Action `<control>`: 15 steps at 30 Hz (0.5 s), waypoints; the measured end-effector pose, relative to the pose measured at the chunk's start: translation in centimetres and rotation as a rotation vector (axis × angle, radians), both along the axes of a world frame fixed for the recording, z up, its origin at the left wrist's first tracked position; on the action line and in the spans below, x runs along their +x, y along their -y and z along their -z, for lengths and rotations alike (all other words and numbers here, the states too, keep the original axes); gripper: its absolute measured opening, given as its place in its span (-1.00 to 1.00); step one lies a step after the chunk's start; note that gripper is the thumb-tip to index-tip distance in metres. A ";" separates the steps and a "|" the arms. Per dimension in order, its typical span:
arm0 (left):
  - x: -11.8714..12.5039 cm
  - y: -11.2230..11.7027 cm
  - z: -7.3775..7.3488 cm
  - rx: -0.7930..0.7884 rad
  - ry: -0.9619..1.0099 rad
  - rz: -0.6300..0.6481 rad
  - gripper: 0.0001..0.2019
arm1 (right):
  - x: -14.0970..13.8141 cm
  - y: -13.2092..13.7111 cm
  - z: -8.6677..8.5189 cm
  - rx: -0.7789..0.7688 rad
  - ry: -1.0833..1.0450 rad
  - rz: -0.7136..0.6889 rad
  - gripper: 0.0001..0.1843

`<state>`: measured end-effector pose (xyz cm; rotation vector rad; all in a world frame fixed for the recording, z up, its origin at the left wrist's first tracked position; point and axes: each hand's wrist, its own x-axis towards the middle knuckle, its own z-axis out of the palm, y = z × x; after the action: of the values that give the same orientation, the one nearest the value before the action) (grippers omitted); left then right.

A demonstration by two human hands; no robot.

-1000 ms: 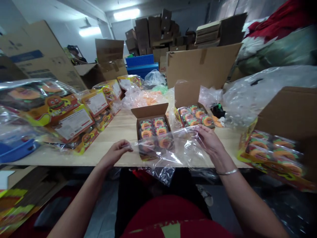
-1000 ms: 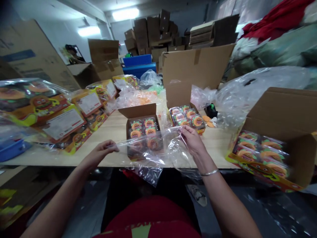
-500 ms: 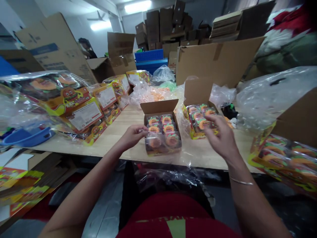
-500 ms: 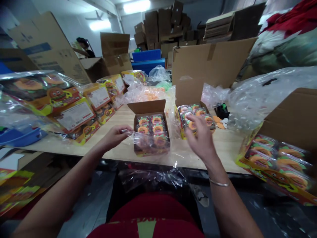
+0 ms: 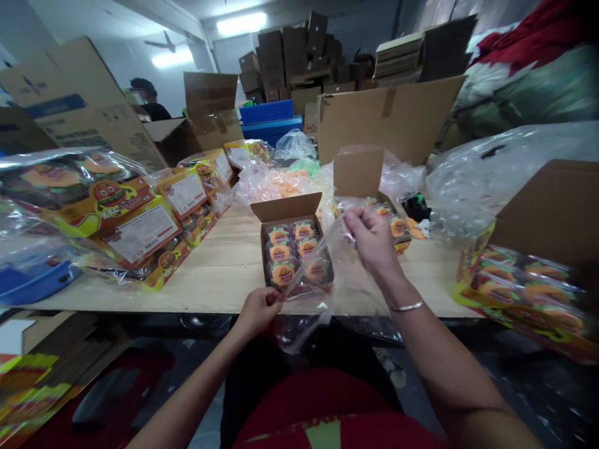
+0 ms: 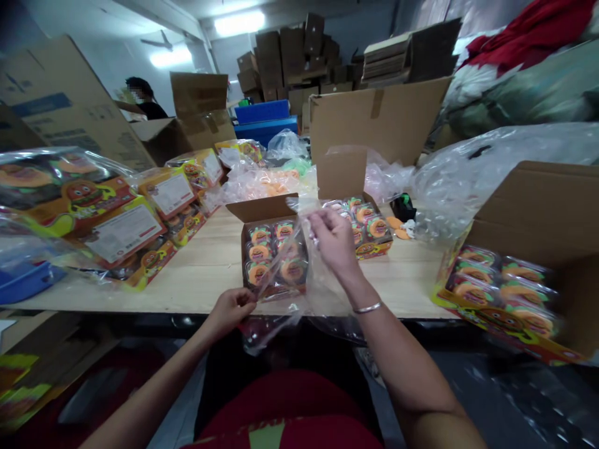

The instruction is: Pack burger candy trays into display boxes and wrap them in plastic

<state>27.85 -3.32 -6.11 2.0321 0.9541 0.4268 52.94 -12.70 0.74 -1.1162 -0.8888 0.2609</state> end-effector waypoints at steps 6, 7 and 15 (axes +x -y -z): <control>-1.7 -1.3 -2.4 -0.401 0.415 -0.027 -0.81 | 3.9 0.5 1.4 0.022 -0.222 0.125 -0.66; -1.7 -1.4 -3.0 -0.507 0.468 -0.002 -0.77 | 4.2 0.6 1.8 0.009 -0.247 0.138 -0.67; -2.0 -3.3 -4.4 -0.715 0.407 0.114 -0.69 | 7.0 1.5 4.6 -0.084 -0.242 0.239 -0.67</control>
<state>25.86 -0.05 -1.70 1.2773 0.6122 0.3517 59.98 -14.20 -3.89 -1.2278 -0.5283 0.2316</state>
